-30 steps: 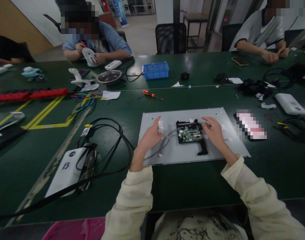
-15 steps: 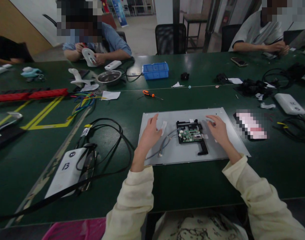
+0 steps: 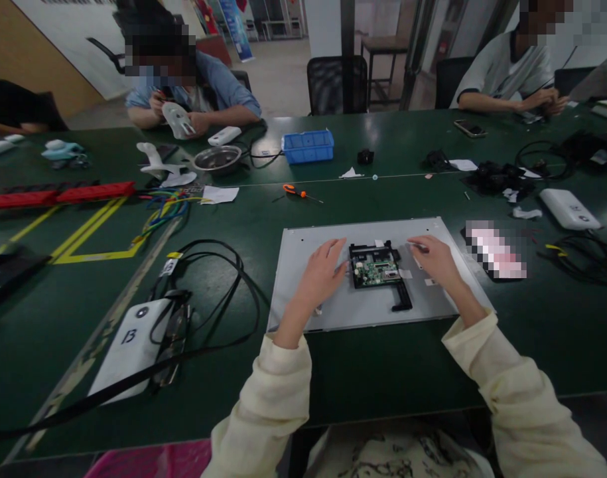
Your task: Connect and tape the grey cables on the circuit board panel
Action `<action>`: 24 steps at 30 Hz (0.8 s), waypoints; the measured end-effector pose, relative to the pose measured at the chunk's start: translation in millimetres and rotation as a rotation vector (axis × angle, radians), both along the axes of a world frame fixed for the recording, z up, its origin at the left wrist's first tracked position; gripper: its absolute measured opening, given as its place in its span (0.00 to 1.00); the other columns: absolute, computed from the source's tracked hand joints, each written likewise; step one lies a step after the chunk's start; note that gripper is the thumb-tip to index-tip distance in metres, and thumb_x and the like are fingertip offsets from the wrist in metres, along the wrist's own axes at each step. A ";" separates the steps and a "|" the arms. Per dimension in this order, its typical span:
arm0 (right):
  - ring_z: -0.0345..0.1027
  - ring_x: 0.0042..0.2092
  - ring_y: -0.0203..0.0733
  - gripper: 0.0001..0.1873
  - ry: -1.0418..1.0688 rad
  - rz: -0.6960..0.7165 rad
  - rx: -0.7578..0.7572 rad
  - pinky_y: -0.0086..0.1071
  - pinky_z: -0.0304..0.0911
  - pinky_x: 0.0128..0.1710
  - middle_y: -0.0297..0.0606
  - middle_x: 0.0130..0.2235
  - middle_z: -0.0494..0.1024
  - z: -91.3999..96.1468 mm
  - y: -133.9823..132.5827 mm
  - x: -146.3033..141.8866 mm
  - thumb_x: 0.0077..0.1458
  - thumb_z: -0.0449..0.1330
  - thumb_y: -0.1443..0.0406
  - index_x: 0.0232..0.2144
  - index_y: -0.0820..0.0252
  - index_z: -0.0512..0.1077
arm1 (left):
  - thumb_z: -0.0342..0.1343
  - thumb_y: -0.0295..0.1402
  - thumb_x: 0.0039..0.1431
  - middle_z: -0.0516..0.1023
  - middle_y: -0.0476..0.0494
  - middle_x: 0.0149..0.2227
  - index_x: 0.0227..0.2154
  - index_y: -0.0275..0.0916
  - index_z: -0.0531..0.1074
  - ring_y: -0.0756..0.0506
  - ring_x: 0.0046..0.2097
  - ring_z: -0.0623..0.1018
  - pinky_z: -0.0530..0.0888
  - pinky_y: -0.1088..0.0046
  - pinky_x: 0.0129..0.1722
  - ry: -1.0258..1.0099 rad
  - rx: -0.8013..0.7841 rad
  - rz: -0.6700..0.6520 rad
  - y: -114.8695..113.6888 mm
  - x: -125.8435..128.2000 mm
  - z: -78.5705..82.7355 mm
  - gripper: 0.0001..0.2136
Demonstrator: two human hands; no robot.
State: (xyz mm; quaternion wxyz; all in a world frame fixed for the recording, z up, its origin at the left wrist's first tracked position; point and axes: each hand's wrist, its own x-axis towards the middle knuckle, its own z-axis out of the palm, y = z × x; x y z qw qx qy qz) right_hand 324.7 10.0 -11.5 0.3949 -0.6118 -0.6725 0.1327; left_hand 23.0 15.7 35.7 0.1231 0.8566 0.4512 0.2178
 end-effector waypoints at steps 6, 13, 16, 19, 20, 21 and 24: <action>0.72 0.44 0.44 0.14 0.046 0.159 -0.170 0.41 0.68 0.45 0.40 0.44 0.78 2.8 -2.6 21.2 0.53 0.58 0.64 0.42 0.56 0.76 | 0.46 0.36 0.64 0.58 0.36 0.64 0.64 0.38 0.47 0.41 0.64 0.59 0.57 0.58 0.63 0.109 0.032 -0.062 -17.9 26.2 -3.8 0.27; 0.70 0.47 0.47 0.15 -0.052 0.379 -0.299 0.45 0.66 0.48 0.39 0.47 0.73 16.8 -8.2 21.2 0.49 0.64 0.60 0.42 0.51 0.76 | 0.45 0.39 0.65 0.54 0.36 0.66 0.64 0.38 0.48 0.40 0.67 0.54 0.54 0.54 0.64 0.189 0.074 -0.052 -34.9 45.0 -6.8 0.27; 0.70 0.46 0.47 0.12 -0.086 0.405 -0.272 0.46 0.64 0.51 0.38 0.44 0.73 20.5 -9.7 13.0 0.48 0.65 0.60 0.38 0.52 0.77 | 0.44 0.39 0.66 0.55 0.35 0.66 0.64 0.37 0.49 0.40 0.68 0.53 0.52 0.53 0.65 0.211 0.095 -0.055 -42.1 52.2 -10.5 0.27; 0.70 0.45 0.45 0.08 -0.076 0.425 -0.264 0.45 0.63 0.51 0.37 0.42 0.73 22.9 -10.8 6.9 0.48 0.64 0.62 0.34 0.53 0.76 | 0.43 0.40 0.66 0.56 0.35 0.66 0.64 0.37 0.49 0.39 0.68 0.53 0.53 0.53 0.64 0.225 0.101 -0.063 -48.6 58.6 -14.9 0.27; 0.70 0.44 0.45 0.07 -0.069 0.428 -0.268 0.44 0.64 0.50 0.37 0.42 0.73 23.7 -11.1 5.7 0.48 0.64 0.62 0.33 0.53 0.76 | 0.43 0.40 0.66 0.56 0.35 0.65 0.64 0.37 0.50 0.39 0.68 0.53 0.53 0.53 0.64 0.225 0.098 -0.065 -50.2 60.0 -16.2 0.26; 0.70 0.44 0.45 0.06 -0.061 0.429 -0.274 0.44 0.64 0.49 0.37 0.41 0.73 24.7 -11.5 5.0 0.49 0.63 0.62 0.32 0.54 0.76 | 0.43 0.41 0.66 0.56 0.35 0.65 0.64 0.37 0.50 0.39 0.68 0.53 0.54 0.53 0.64 0.223 0.095 -0.066 -51.4 60.9 -17.4 0.26; 0.70 0.44 0.45 0.09 -0.048 0.427 -0.280 0.43 0.65 0.47 0.37 0.41 0.75 27.6 -12.4 4.7 0.48 0.63 0.63 0.36 0.54 0.75 | 0.43 0.41 0.66 0.57 0.35 0.65 0.64 0.37 0.50 0.39 0.67 0.53 0.54 0.53 0.64 0.214 0.084 -0.067 -52.4 61.2 -19.7 0.26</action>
